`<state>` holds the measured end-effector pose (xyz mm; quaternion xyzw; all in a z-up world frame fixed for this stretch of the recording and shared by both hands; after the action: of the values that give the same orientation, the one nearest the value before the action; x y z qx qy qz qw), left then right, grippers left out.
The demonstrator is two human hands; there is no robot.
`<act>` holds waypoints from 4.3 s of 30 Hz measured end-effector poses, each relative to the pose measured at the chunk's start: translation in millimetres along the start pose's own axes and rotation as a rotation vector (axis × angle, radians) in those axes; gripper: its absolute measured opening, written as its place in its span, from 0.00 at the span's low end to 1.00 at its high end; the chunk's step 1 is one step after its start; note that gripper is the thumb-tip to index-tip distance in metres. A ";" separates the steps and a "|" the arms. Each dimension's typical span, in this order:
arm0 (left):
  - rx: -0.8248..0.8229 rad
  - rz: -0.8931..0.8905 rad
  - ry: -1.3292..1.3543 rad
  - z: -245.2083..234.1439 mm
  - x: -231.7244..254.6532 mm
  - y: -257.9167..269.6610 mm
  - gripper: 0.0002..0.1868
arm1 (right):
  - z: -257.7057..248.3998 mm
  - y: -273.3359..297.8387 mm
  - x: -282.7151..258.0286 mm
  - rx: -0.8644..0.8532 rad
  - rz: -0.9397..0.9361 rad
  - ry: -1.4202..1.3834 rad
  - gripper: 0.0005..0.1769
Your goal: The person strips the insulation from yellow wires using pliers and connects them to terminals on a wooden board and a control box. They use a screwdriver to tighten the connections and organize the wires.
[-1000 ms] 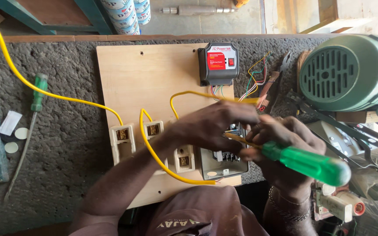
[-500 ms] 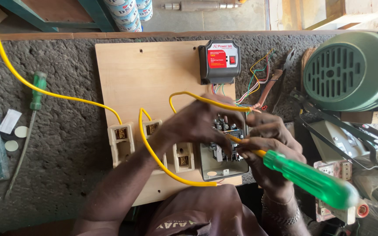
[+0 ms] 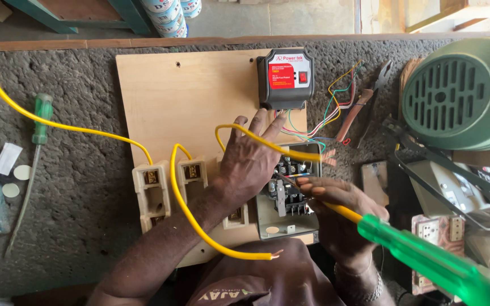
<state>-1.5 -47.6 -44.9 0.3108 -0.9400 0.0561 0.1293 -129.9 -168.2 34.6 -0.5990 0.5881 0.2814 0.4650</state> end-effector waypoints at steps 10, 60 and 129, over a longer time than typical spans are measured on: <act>-0.029 0.121 0.150 1.0 -0.1 -9.5 0.15 | -112.4 28.0 10.1 -0.028 -0.150 -0.203 0.12; -0.082 0.117 0.221 -14.2 4.9 5.2 0.10 | -28.3 38.5 155.2 -0.018 0.649 0.024 0.10; -0.023 0.364 -0.047 0.2 -17.0 -60.2 0.04 | -78.9 33.5 93.6 -0.060 0.399 0.514 0.10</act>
<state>47.6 -86.0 -48.3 0.1352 -0.9840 0.0606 0.0987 -164.9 -275.5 -23.4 -0.5368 0.7836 0.2236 0.2189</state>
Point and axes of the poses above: each hand's wrist, its own y-axis away from the middle knuckle, its own z-axis out of the palm, x = y × z, the point moved 4 cm from there along -y, towards the middle knuckle, and after that the axes turned 7 degrees about -x, right-handed, at the moved point
